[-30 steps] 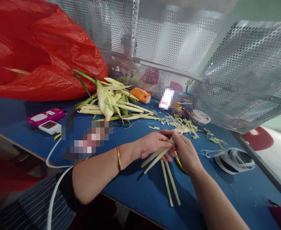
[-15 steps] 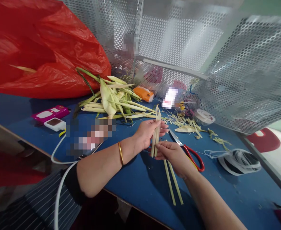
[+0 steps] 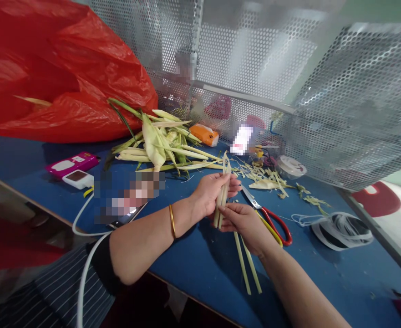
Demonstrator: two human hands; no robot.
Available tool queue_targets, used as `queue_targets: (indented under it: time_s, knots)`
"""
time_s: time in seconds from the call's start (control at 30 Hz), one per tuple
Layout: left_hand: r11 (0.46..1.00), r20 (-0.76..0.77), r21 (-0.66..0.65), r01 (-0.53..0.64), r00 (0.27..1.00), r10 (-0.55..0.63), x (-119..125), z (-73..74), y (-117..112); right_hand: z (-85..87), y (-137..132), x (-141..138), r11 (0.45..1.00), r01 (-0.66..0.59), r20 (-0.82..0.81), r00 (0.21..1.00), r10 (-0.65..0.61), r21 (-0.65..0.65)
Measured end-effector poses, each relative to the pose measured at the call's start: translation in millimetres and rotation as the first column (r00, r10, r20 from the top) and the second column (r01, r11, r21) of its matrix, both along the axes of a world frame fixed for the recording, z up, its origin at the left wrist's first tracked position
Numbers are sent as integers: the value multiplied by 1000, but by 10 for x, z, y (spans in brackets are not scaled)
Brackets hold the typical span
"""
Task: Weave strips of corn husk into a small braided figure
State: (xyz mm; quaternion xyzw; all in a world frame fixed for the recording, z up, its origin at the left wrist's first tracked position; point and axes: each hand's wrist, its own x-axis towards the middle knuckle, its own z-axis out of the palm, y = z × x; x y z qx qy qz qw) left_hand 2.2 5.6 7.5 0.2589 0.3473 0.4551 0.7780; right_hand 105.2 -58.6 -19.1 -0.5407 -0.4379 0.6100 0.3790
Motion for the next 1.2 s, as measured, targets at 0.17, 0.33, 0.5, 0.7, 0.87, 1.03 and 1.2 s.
queue_targets:
  time_s: [0.17, 0.33, 0.5, 0.7, 0.87, 1.03, 1.2]
  knots:
    - [999, 17, -31, -15, 1000, 15, 38, -10, -32, -38, -1, -35, 1000, 30, -6, 1000, -30, -6]
    - [1000, 18, -19, -4, 1000, 5, 1, -13, -15, -25, -3, -2, 999, 43, 32, 999, -42, -5]
    - [997, 25, 71, -5, 1000, 3, -36, -34, 14, -51, -6, -14, 1000, 2, 70, 998, -2, 5]
    - [998, 39, 41, 49, 998, -51, -76, -13, 68, -5, 32, 133, 978, -96, 280, 959, 41, 185]
    - [998, -21, -54, 17, 1000, -18, -108, -12, 141, 145, 80, 518, 904, -129, 832, 460, -310, 408]
    - [991, -81, -114, 77, 993, -86, -91, -30, 113, 98, 90, 524, 957, -276, 968, 251, -22, 93]
    - [986, -119, -98, 133, 982, -144, -72, -78, 92, -35, 123, 426, 952, -292, 982, 185, -36, 90]
